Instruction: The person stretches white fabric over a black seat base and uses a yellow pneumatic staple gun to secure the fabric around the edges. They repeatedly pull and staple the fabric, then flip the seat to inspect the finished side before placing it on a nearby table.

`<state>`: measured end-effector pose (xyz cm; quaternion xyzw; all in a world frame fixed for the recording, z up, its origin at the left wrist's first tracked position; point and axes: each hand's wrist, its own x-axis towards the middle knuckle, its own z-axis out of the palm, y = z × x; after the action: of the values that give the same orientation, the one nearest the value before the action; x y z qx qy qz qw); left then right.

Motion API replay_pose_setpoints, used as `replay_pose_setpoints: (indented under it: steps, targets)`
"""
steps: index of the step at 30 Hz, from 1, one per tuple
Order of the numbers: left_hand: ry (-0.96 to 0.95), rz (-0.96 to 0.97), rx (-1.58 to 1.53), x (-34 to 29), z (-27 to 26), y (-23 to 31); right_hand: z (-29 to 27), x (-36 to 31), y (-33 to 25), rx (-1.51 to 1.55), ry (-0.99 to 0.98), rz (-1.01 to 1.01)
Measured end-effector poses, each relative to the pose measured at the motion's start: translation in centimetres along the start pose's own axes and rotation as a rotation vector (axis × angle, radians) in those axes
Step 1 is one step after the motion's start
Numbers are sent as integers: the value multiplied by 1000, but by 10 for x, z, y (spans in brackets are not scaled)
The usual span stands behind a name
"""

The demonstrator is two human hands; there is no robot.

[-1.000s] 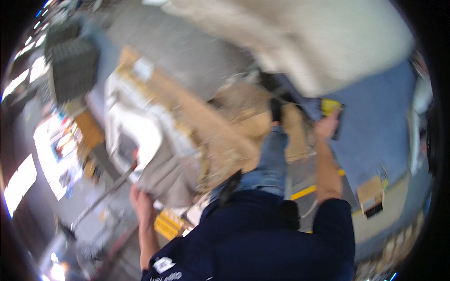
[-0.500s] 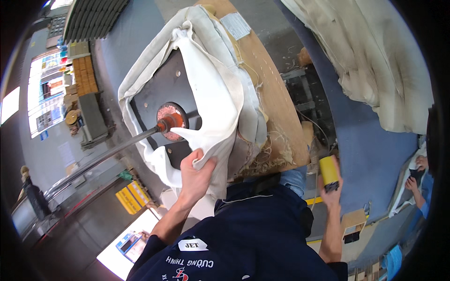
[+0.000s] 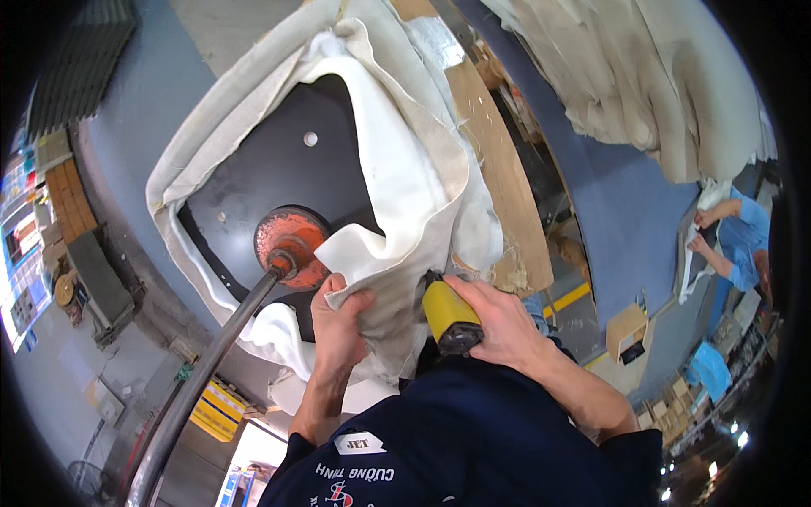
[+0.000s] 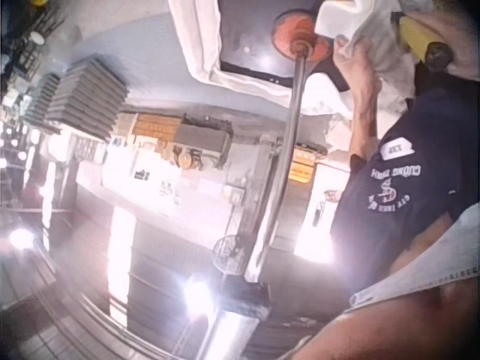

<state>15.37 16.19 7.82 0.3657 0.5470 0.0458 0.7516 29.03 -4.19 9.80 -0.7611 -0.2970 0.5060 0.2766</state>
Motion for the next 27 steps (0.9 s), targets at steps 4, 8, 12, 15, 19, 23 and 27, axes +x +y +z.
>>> replay_pose_setpoints:
  steps: [4, 8, 12, 15, 19, 23, 27]
  targets:
    - [-2, -3, 7, 25, -6, -6, 5, 16, -25, -70, -34, 222]
    - [6, 81, -18, 38, -26, -19, 0, 23, -13, -27, 16, 95]
    - [85, 410, 417, 30, -40, -32, -23, 0, 4, 72, 96, 45]
    - [141, 501, 794, 11, -42, -34, -43, -3, 11, 68, 19, -7]
    - [233, 1006, 1352, 2, -40, -28, -36, 8, 31, 16, -60, -113]
    - [388, 1262, 1484, -38, 8, -29, -26, 5, 62, 52, -186, -63]
    - [319, 1240, 1509, -24, 52, -65, -26, 12, 98, 50, -269, -93]
